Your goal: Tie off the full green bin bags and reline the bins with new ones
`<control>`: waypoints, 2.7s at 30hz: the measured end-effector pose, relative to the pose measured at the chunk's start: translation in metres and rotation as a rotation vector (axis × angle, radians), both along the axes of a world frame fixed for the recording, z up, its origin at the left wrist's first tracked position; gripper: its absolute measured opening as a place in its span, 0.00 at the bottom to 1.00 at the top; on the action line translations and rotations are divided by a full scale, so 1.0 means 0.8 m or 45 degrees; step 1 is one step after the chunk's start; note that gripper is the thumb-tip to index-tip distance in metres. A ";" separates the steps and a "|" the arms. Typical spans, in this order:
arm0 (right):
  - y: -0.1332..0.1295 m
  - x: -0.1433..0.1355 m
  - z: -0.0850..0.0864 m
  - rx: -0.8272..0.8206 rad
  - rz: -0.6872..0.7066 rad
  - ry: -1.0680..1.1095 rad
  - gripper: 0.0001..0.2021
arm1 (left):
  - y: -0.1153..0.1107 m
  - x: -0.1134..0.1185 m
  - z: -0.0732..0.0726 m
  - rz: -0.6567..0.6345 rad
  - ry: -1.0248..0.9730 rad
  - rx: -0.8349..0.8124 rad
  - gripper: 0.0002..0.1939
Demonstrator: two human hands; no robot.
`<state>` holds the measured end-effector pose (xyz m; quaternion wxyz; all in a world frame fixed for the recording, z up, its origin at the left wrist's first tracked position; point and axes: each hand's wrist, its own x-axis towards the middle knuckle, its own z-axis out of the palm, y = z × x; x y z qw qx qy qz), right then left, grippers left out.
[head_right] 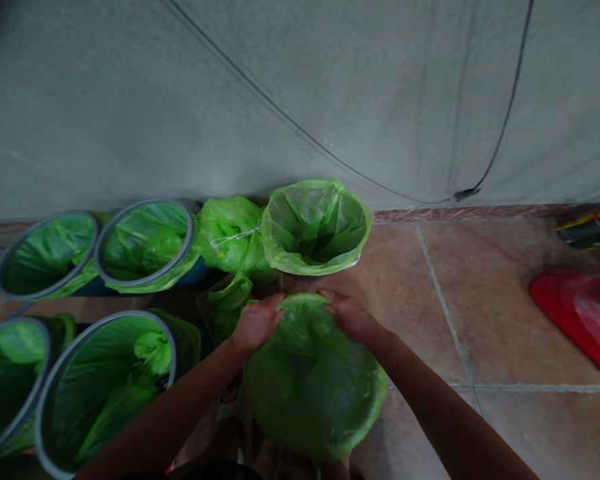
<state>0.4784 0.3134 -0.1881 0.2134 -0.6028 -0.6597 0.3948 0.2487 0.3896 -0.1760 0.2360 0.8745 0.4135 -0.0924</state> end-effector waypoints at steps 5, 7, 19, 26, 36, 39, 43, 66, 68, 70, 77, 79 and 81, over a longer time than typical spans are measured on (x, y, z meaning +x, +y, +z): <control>-0.024 0.000 -0.012 0.076 -0.289 -0.257 0.18 | 0.001 0.001 -0.001 0.076 0.067 0.098 0.21; -0.032 0.000 -0.019 0.060 -0.464 -0.353 0.17 | 0.006 0.000 -0.005 0.134 0.071 0.109 0.22; -0.017 0.028 0.010 0.086 -0.623 -0.271 0.28 | 0.051 -0.005 0.025 0.521 -0.335 -0.221 0.37; 0.038 0.022 -0.012 0.120 -0.150 -0.116 0.19 | 0.053 0.007 -0.002 0.344 -0.290 -0.289 0.24; 0.012 0.000 -0.003 -0.017 -0.303 -0.197 0.17 | 0.009 0.001 -0.004 -0.009 -0.228 0.363 0.20; 0.001 -0.002 -0.002 -0.069 -0.427 -0.289 0.17 | 0.010 -0.001 -0.001 -0.023 -0.253 0.391 0.19; -0.032 0.002 -0.010 -0.152 -0.628 -0.456 0.19 | 0.020 -0.013 0.005 0.154 -0.397 0.315 0.10; -0.039 -0.004 0.006 -0.139 -0.375 -0.325 0.15 | 0.009 -0.035 -0.001 0.039 -0.119 0.027 0.23; -0.034 -0.002 0.011 -0.055 -0.416 -0.348 0.19 | 0.015 -0.033 0.007 0.054 -0.179 0.006 0.33; -0.018 -0.001 0.018 0.044 -0.445 -0.303 0.21 | 0.024 -0.022 0.014 0.133 -0.260 -0.022 0.37; 0.032 -0.019 0.011 0.006 -0.168 -0.108 0.19 | 0.052 0.031 0.008 0.056 -0.173 -0.186 0.24; 0.030 -0.021 0.003 -0.015 -0.128 -0.069 0.19 | 0.050 0.031 0.003 -0.067 -0.189 -0.141 0.22; 0.025 -0.021 -0.001 0.011 -0.087 0.011 0.18 | 0.047 0.026 0.001 -0.174 -0.210 -0.077 0.20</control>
